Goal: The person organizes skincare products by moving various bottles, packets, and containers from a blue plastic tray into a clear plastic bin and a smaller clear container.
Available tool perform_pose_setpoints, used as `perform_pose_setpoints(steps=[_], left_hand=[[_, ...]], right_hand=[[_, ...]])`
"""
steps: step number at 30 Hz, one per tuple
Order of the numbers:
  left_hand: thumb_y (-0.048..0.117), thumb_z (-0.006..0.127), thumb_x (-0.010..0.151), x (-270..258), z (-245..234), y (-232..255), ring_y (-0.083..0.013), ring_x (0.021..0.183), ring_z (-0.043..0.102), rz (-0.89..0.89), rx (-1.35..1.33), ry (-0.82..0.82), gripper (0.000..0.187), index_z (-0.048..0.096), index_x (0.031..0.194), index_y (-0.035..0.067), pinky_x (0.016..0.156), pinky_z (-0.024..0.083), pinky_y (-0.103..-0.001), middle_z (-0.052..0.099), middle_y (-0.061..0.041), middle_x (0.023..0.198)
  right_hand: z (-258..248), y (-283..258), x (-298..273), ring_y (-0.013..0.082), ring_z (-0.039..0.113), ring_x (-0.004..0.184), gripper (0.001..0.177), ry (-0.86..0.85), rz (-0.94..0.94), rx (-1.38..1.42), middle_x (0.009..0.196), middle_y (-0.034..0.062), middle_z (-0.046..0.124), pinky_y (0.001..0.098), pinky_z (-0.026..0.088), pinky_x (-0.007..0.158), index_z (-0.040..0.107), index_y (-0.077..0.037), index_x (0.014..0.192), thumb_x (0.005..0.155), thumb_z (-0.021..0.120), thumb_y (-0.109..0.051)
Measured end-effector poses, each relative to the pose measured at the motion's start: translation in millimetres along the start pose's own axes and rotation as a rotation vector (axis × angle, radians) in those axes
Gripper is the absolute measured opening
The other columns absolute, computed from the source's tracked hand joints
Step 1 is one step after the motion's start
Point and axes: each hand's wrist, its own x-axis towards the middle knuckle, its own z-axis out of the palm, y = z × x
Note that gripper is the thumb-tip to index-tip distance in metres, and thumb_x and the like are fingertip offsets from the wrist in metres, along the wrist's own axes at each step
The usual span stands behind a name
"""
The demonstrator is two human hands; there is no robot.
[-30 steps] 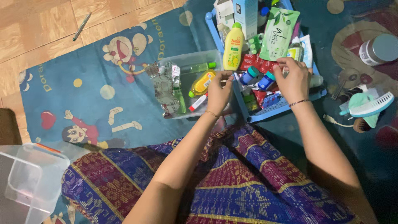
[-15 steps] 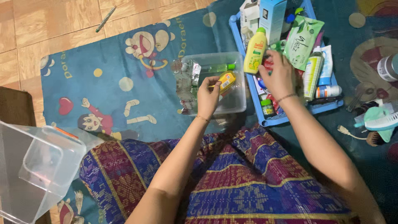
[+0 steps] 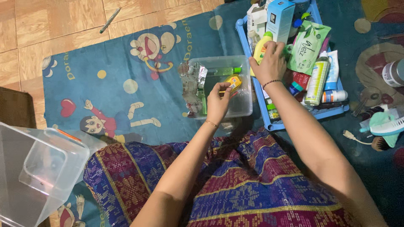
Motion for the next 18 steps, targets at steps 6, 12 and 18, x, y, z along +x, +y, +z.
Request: perform_pose_setpoints(steps=[6, 12, 18], left_hand=[[0.010, 0.053, 0.081, 4, 6, 5, -0.0140, 0.076, 0.061, -0.008, -0.071, -0.038, 0.015, 0.056, 0.091, -0.001, 0.067, 0.051, -0.025, 0.062, -0.009, 0.085], [0.009, 0.053, 0.080, 6, 16, 4, -0.0133, 0.072, 0.061, 0.021, -0.015, -0.042, 0.015, 0.055, 0.091, -0.001, 0.065, 0.049, -0.024, 0.061, -0.009, 0.085], [0.009, 0.053, 0.082, 9, 27, -13, -0.0107, 0.073, 0.059, 0.064, -0.030, -0.076, 0.013, 0.054, 0.091, 0.000, 0.067, 0.047, -0.023, 0.060, -0.006, 0.084]], right_hand=[[0, -5, 0, 0.0376, 0.053, 0.075, 0.049, -0.011, 0.026, 0.048, 0.106, 0.0138, 0.033, 0.0451, 0.044, 0.061, 0.035, -0.010, 0.101, 0.069, 0.071, -0.024], [-14, -8, -4, 0.0377, 0.053, 0.076, 0.046, -0.013, -0.018, 0.100, 0.105, 0.0137, 0.033, 0.0459, 0.043, 0.061, 0.035, -0.011, 0.101, 0.070, 0.068, -0.019], [-33, 4, -7, 0.0361, 0.052, 0.083, 0.044, 0.018, -0.047, 0.154, 0.108, 0.0145, 0.033, 0.0442, 0.044, 0.068, 0.037, -0.009, 0.102, 0.073, 0.069, -0.018]])
